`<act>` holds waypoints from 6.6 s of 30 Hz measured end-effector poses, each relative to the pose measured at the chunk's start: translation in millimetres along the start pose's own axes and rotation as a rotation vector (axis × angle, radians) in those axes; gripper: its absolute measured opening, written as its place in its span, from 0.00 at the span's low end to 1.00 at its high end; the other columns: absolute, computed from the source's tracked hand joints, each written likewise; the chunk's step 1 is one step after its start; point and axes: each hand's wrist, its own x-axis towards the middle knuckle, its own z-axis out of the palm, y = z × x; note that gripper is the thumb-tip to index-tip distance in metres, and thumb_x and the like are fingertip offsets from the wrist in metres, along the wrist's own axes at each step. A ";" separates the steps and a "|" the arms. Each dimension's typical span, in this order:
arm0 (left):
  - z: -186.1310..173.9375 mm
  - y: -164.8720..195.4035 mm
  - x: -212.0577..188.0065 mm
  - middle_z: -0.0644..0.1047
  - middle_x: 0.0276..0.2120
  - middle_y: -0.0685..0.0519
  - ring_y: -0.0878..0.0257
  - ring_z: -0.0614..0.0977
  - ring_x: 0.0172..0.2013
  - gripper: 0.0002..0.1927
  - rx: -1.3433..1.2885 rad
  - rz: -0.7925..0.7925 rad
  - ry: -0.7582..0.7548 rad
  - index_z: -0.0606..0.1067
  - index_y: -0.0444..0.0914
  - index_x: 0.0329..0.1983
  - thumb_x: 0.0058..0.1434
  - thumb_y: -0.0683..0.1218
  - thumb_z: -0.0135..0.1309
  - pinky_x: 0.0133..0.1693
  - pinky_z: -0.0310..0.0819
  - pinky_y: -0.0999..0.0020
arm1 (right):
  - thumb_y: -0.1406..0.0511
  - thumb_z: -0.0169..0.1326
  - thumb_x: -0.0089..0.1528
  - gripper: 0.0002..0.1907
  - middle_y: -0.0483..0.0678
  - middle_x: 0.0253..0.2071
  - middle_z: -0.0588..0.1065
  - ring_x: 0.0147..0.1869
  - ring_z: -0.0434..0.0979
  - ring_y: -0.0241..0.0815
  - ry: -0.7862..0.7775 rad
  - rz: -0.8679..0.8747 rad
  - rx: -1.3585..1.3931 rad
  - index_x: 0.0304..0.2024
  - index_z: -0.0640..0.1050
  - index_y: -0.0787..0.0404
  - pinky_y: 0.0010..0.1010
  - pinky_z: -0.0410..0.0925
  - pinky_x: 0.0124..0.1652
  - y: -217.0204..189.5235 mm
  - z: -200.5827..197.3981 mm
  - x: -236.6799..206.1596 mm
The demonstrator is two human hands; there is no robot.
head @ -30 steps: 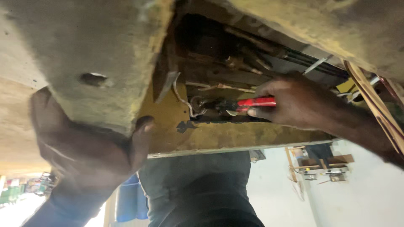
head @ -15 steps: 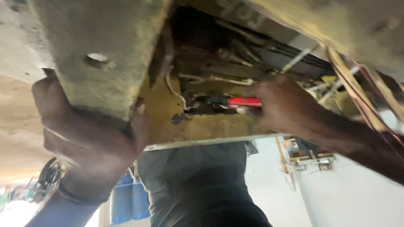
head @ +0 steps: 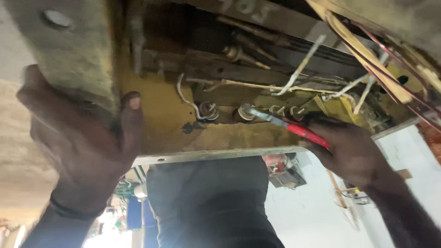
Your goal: The person uses red-handled pliers to cut and pull out wire straps and fasteners from inside a large metal enclosure, working on the components one at a time and setting the removed pieces aside.
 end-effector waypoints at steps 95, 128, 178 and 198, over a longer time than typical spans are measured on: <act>178.0 223.4 43.2 0.76 0.26 0.57 0.72 0.73 0.28 0.11 -1.164 0.176 -0.717 0.77 0.35 0.37 0.75 0.44 0.50 0.32 0.70 0.71 | 0.55 0.64 0.61 0.30 0.49 0.46 0.74 0.51 0.76 0.41 -0.440 -0.250 1.439 0.57 0.71 0.68 0.40 0.73 0.49 225.2 129.6 -9.2; 179.3 218.9 45.9 0.75 0.43 0.56 0.72 0.78 0.43 0.15 -1.463 0.041 -0.652 0.73 0.31 0.65 0.76 0.36 0.54 0.45 0.82 0.74 | 0.60 0.49 0.67 0.17 0.50 0.43 0.81 0.40 0.83 0.40 -0.182 -0.350 0.801 0.52 0.76 0.66 0.33 0.80 0.41 210.0 59.6 6.8; 187.8 211.4 46.7 0.80 0.37 0.52 0.71 0.83 0.34 0.11 -1.366 -0.038 -0.539 0.73 0.32 0.60 0.77 0.40 0.51 0.33 0.81 0.75 | 0.60 0.45 0.73 0.35 0.61 0.56 0.80 0.43 0.83 0.43 -0.353 -0.502 1.121 0.77 0.48 0.61 0.37 0.79 0.45 229.7 67.7 -8.0; 175.2 213.3 43.1 0.79 0.44 0.51 0.70 0.83 0.41 0.10 -1.333 0.059 -0.610 0.73 0.31 0.61 0.80 0.37 0.50 0.44 0.86 0.75 | 0.69 0.55 0.61 0.19 0.54 0.45 0.74 0.46 0.75 0.44 0.363 -0.473 0.260 0.55 0.76 0.66 0.39 0.68 0.42 156.4 50.6 -29.6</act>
